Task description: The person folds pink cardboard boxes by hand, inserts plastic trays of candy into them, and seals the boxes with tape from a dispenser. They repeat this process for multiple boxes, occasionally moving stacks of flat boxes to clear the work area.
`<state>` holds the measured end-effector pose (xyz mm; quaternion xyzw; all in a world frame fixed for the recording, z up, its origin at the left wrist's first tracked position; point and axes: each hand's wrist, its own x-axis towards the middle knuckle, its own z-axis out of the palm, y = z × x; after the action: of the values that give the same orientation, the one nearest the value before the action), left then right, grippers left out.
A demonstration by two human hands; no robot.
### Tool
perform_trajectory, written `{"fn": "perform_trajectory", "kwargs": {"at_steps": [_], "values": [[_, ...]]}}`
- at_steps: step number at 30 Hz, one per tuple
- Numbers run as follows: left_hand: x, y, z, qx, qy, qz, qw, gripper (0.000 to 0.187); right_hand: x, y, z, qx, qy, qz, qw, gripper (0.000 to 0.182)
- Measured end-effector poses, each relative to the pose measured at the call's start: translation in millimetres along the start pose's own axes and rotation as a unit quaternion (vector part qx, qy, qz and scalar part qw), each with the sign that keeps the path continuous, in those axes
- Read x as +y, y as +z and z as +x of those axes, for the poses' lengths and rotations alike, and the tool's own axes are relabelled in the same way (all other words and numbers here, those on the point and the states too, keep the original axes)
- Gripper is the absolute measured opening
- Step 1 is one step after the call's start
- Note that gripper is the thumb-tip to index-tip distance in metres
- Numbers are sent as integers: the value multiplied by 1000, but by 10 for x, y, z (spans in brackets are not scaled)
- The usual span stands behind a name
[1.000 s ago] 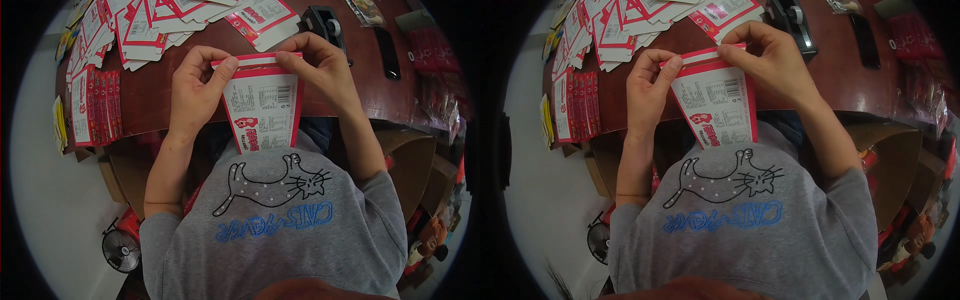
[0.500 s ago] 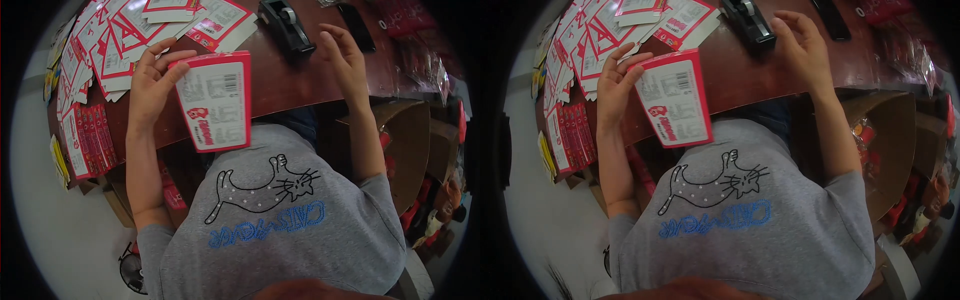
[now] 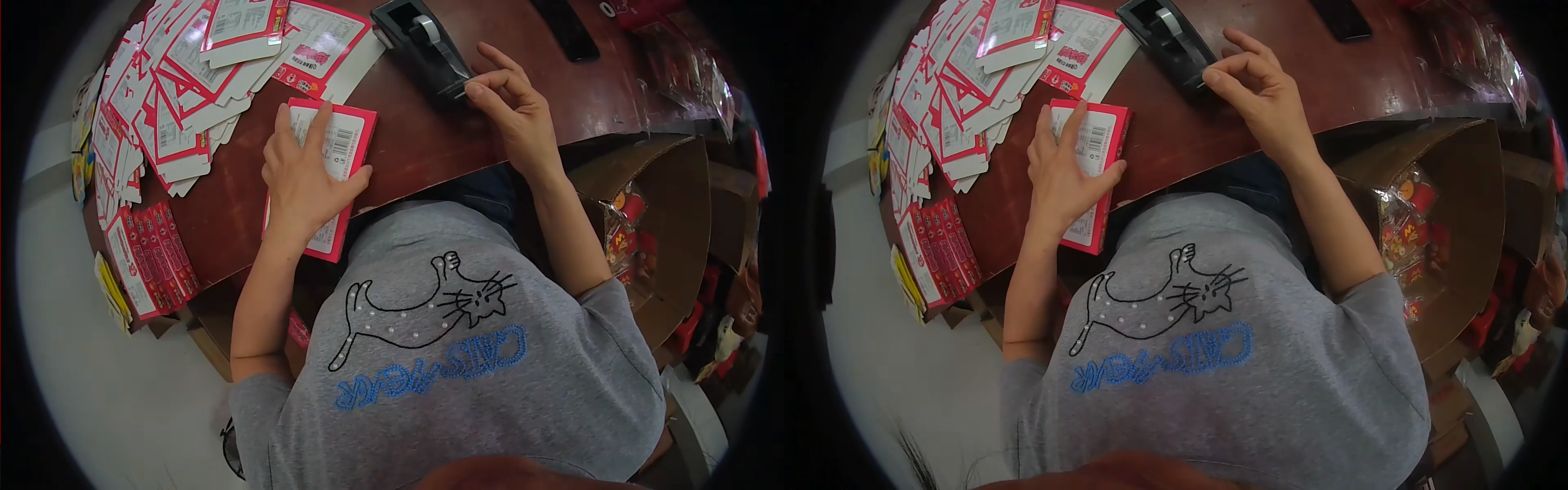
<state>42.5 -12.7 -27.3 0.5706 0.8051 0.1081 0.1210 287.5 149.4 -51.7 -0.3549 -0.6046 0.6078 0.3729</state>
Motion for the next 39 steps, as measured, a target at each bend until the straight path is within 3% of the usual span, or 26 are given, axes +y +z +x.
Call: {"fn": "perform_trajectory", "kwargs": {"at_steps": [3, 5, 6, 8, 9, 11, 12, 14, 15, 17, 20, 24, 27, 29, 30, 33, 35, 36, 37, 39], "values": [[6, -31, 49, 27, 59, 26, 998, 93, -2, 17, -27, 9, -25, -12, 1000, 13], [33, -86, 67, 0, 154, 4, 988, 92, 87, 7, -28, 12, -84, -120, 989, 12], [32, -102, 73, -1, 155, 5, 988, 92, 109, -3, -24, 14, -83, -119, 989, 12], [5, -112, 79, -50, 263, -30, 963, 92, 138, -23, -37, 54, -26, -204, 977, 9], [-28, -118, 82, -52, 261, -32, 963, 92, 122, -46, -63, 52, -23, -205, 977, 9], [-120, -131, 80, -116, 339, -35, 933, 95, 26, -91, -107, 58, -78, -290, 952, 10], [-153, -139, 66, -120, 330, -38, 935, 95, -29, -81, -144, 50, -73, -288, 953, 10], [-208, -181, 58, -88, 374, 0, 923, 96, -158, -36, -212, -109, -1, -144, 984, 20], [-225, -198, 61, -92, 370, -1, 924, 96, -207, 23, -214, -112, 3, -141, 984, 20], [-243, -204, 77, -116, 373, 23, 920, 92, -271, 201, -197, -268, 26, -187, 945, 33], [-267, -136, 97, -104, 350, -36, 930, 86, -249, 392, -104, -325, 4, -241, 915, 40], [-247, -178, 104, -104, 365, -10, 925, 83, -80, 503, -37, -339, -35, -234, 911, 39], [-278, -153, 117, -102, 381, -19, 919, 82, -89, 525, -22, -321, -17, -296, 900, 34], [-273, -145, 101, -96, 372, -19, 923, 78, -173, 537, -54, -270, 9, -439, 857, 35], [-271, -152, 92, -96, 375, -19, 922, 78, -186, 528, -107, -267, 10, -440, 857, 35], [-281, -220, 34, -96, 354, -28, 930, 79, -199, 449, -171, -222, -45, -422, 878, 46], [-308, -307, -46, 13, 229, -86, 969, 84, -225, 344, -127, 70, -254, -366, 893, 53], [-352, -328, -85, 51, 160, -111, 979, 90, -220, 267, 11, 103, -330, -396, 851, 60], [-430, -350, -101, 34, 17, -203, 978, 92, -169, 233, 55, 109, -330, -397, 849, 60], [-627, -426, -83, -22, -197, -445, 873, 99, -36, 171, 115, 43, -175, -416, 891, 58]]}}
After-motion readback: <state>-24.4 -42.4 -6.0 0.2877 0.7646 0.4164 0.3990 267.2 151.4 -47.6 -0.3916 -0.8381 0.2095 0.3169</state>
